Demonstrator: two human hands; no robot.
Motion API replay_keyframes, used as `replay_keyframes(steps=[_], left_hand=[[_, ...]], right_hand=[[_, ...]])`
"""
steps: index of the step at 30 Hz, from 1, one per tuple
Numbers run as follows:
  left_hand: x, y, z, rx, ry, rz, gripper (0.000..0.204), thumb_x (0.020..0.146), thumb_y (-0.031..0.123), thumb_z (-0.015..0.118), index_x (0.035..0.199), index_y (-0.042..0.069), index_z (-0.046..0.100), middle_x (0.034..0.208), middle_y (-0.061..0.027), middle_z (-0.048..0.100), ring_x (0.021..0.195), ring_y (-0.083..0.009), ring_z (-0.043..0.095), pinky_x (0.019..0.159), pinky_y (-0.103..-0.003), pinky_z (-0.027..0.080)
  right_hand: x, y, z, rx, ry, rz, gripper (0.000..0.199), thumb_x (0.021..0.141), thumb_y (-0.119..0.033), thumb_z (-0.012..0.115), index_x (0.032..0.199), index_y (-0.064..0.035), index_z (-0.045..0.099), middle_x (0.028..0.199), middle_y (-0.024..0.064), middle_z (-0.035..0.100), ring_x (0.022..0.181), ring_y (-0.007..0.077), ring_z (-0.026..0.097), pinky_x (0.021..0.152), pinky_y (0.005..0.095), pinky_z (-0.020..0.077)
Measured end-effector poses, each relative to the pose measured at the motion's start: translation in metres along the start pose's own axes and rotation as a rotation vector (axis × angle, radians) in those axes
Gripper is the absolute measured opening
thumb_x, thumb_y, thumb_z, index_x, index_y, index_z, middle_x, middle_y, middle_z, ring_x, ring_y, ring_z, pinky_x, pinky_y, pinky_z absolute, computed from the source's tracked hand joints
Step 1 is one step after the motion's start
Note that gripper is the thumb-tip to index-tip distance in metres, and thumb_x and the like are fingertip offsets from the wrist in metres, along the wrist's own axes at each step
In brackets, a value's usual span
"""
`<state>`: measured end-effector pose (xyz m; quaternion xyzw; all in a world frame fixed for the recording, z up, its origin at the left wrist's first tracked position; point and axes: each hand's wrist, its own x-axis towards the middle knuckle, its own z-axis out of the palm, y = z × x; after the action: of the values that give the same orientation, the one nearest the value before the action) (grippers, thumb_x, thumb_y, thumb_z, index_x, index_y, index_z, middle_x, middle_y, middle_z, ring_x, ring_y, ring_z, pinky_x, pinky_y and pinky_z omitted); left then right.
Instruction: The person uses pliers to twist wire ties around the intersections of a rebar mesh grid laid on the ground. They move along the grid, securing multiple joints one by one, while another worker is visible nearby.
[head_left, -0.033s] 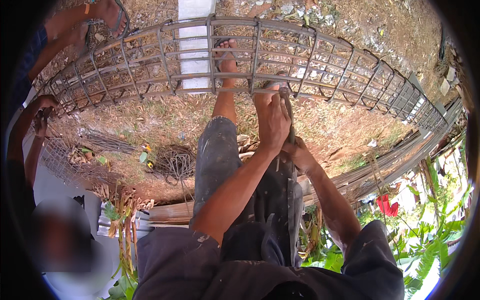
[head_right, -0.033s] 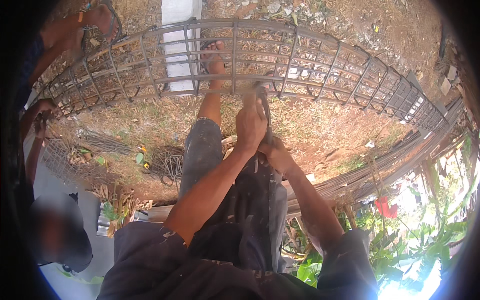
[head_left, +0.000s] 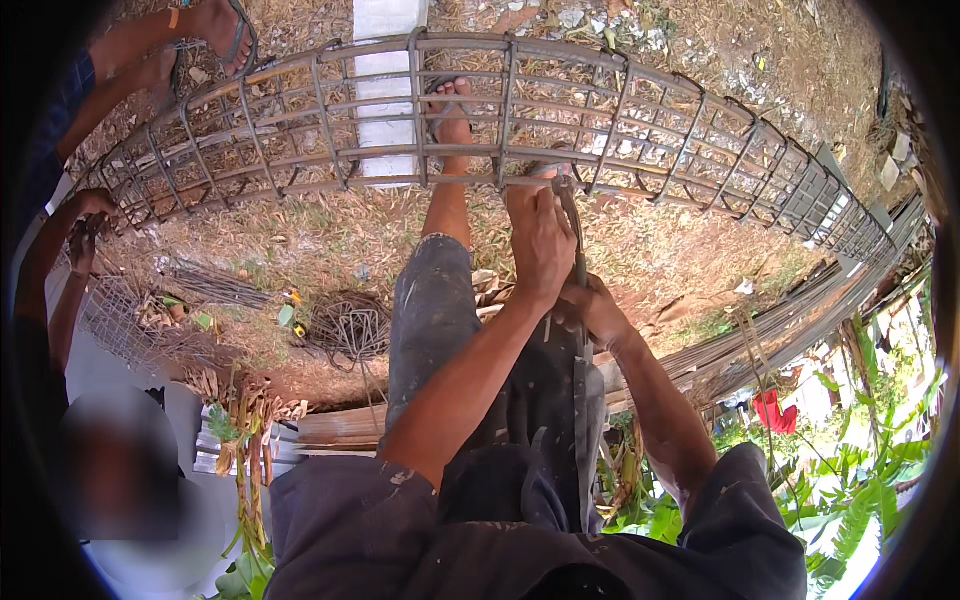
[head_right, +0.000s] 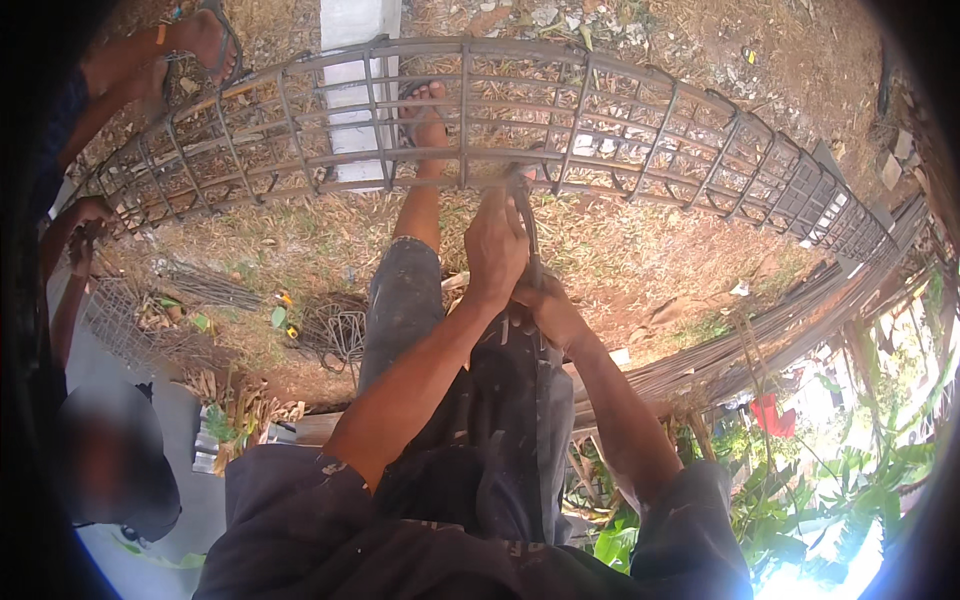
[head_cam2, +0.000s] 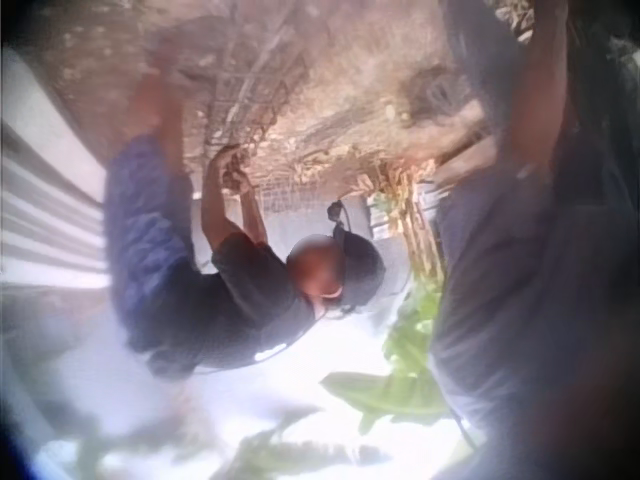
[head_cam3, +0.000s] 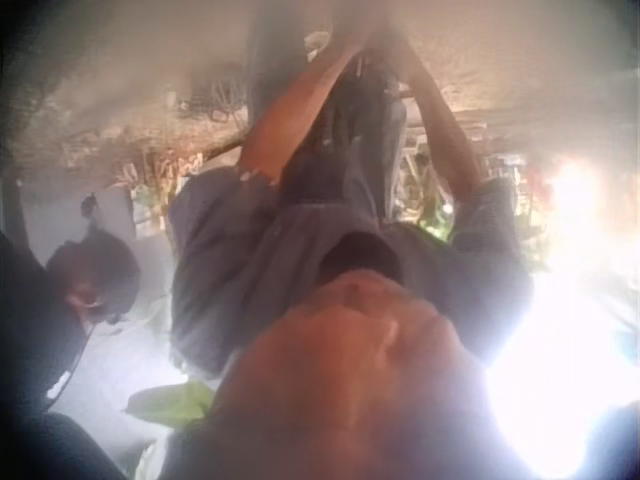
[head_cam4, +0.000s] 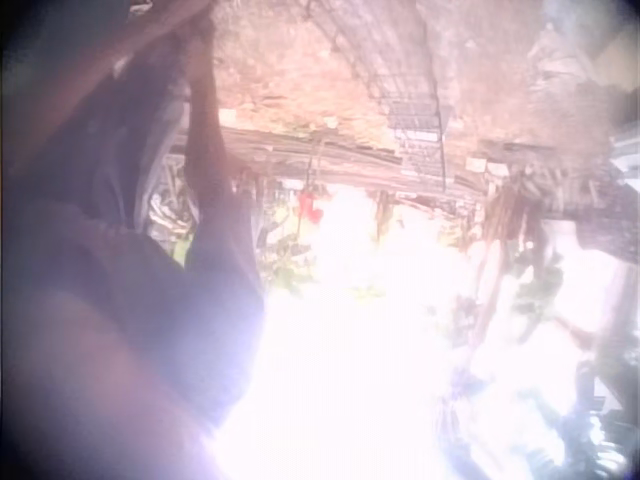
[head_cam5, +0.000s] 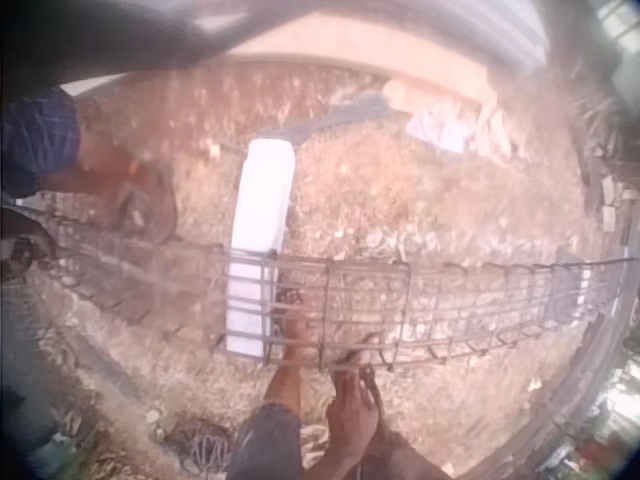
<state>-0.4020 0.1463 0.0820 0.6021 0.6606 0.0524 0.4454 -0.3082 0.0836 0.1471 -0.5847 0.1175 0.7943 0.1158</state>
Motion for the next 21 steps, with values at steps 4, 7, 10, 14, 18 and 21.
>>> replay_keyframes(steps=[4, 7, 10, 14, 18, 21], left_hand=[[-0.006, 0.005, -0.001, -0.195, 0.106, 0.045, 0.018, 0.087, 0.000, 0.047, 0.104, -0.004, 0.054, 0.101, -0.0183, 0.054, 0.086, -0.0292, 0.060, 0.068, -0.040, 0.049], [-0.031, 0.029, -0.013, -0.790, -0.255, -0.472, 0.016, 0.094, 0.009, 0.045, 0.101, -0.002, 0.055, 0.080, -0.0088, 0.056, 0.072, -0.0172, 0.059, 0.060, -0.032, 0.047], [-0.053, 0.046, -0.016, -0.936, -0.309, -0.629, 0.021, 0.099, 0.020, 0.044, 0.097, 0.003, 0.056, 0.063, 0.0027, 0.041, 0.057, -0.0060, 0.039, 0.051, -0.024, 0.034], [-0.076, 0.051, -0.004, -0.994, -0.432, -0.719, 0.029, 0.100, 0.031, 0.046, 0.095, 0.004, 0.056, 0.062, 0.0065, 0.034, 0.053, -0.0033, 0.031, 0.047, -0.022, 0.025], [-0.070, 0.049, -0.013, -1.026, -0.516, -0.698, 0.025, 0.100, 0.029, 0.048, 0.097, 0.005, 0.056, 0.060, 0.0068, 0.033, 0.053, -0.0029, 0.030, 0.047, -0.020, 0.024], [-0.063, 0.041, -0.012, -1.012, -0.439, -0.584, 0.022, 0.099, 0.027, 0.048, 0.099, 0.006, 0.056, 0.059, 0.0066, 0.034, 0.052, -0.0027, 0.030, 0.045, -0.020, 0.023]], right_hand=[[0.012, 0.014, -0.012, 0.364, -0.003, -0.145, 0.052, 0.096, -0.031, 0.051, 0.139, -0.0062, 0.036, 0.104, 0.0119, 0.061, 0.088, 0.0161, 0.060, 0.074, 0.0309, 0.0475], [0.020, 0.001, -0.045, 0.430, -0.119, -0.283, 0.064, 0.098, -0.034, 0.046, 0.148, -0.0083, 0.016, 0.119, 0.0157, 0.055, 0.104, 0.0186, 0.057, 0.087, 0.0374, 0.0461], [0.040, -0.018, -0.075, 0.358, 0.046, -0.462, 0.065, 0.096, -0.030, 0.050, 0.147, -0.0056, 0.018, 0.117, 0.0209, 0.056, 0.099, 0.0212, 0.060, 0.086, 0.0399, 0.0476], [0.087, -0.023, -0.110, -0.408, 0.854, -0.677, 0.067, 0.092, -0.033, 0.056, 0.143, -0.0026, 0.026, 0.107, 0.0243, 0.055, 0.096, 0.0321, 0.059, 0.083, 0.0419, 0.0472], [0.109, -0.027, -0.098, -0.820, 1.150, -0.460, 0.075, 0.087, -0.038, 0.060, 0.145, -0.0061, 0.024, 0.117, 0.0246, 0.046, 0.108, 0.0401, 0.049, 0.093, 0.0430, 0.0397], [0.122, -0.017, -0.097, -0.857, 1.153, -0.435, 0.077, 0.086, -0.038, 0.061, 0.146, -0.0072, 0.023, 0.126, 0.0237, 0.039, 0.117, 0.0398, 0.041, 0.099, 0.0428, 0.0339]])
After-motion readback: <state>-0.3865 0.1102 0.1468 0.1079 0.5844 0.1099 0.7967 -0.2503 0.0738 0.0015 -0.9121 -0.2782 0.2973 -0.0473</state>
